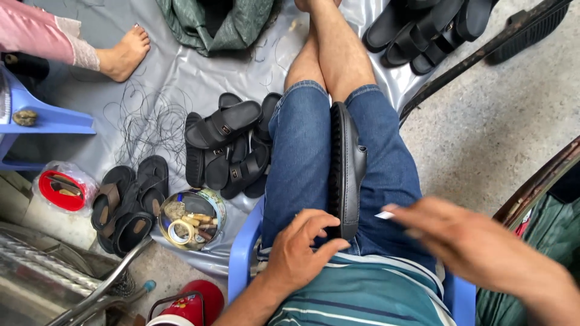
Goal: Hand-stitching the sole of a sandal using a needle and thread, followed by trimming the thread with scissors.
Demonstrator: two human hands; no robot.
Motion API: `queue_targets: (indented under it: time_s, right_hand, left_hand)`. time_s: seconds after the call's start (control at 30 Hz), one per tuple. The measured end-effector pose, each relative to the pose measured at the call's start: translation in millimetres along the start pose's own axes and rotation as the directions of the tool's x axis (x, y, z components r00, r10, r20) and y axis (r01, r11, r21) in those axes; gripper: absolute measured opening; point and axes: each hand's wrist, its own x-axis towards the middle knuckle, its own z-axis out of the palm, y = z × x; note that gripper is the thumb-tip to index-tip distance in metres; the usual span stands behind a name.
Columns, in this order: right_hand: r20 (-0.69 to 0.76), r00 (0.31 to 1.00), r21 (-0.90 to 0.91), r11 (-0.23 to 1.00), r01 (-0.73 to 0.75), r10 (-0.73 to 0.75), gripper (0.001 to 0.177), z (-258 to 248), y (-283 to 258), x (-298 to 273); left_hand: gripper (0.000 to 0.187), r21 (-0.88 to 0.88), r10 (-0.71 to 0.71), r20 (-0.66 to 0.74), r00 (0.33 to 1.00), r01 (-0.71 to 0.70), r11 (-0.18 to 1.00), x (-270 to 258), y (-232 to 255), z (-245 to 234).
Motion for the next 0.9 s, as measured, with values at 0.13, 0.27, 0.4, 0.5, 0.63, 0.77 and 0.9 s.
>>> queue_targets:
  time_s: [0.13,0.27,0.4,0.5,0.63,0.77,0.9]
  right_hand:
    - [0.025,0.940,-0.168,0.925,0.340,-0.341,0.041,8.6,-12.6,26.0]
    - [0.059,0.931,-0.230,0.902,0.364,-0.361,0.040,13.1,-9.2,36.4]
    - [0.127,0.957,-0.245,0.926,0.286,-0.262,0.041,14.2,-10.2,40.8]
    - [0.123,0.952,-0.248,0.921,0.301,-0.279,0.043,16.5,-9.5,41.2]
    - [0.134,0.953,-0.247,0.923,0.296,-0.270,0.044,15.5,-9.6,41.6]
    - [0.169,0.958,-0.288,0.918,0.271,-0.230,0.046,15.4,-8.3,41.6]
    - [0.200,0.959,-0.295,0.921,0.253,-0.199,0.048,12.9,-13.8,41.8]
  left_hand:
    - [0.028,-0.058,-0.028,-0.100,0.995,0.022,0.998,-2.9,0.5,11.6]
    - [0.028,-0.078,0.027,-0.147,0.989,-0.039,0.996,-2.9,0.9,13.2]
    - [0.029,-0.042,0.068,-0.178,0.982,-0.076,0.996,-3.4,-2.5,16.6]
    - [0.029,-0.035,0.091,-0.182,0.979,-0.099,0.994,-4.1,-3.4,16.2]
    - [0.029,-0.030,0.106,-0.192,0.976,-0.114,0.993,-4.3,-3.7,16.5]
    - [0.030,-0.029,0.107,-0.203,0.973,-0.115,0.993,-5.5,-4.6,18.3]
    - [0.029,-0.015,0.120,-0.214,0.970,-0.126,0.992,-6.2,-6.2,20.3]
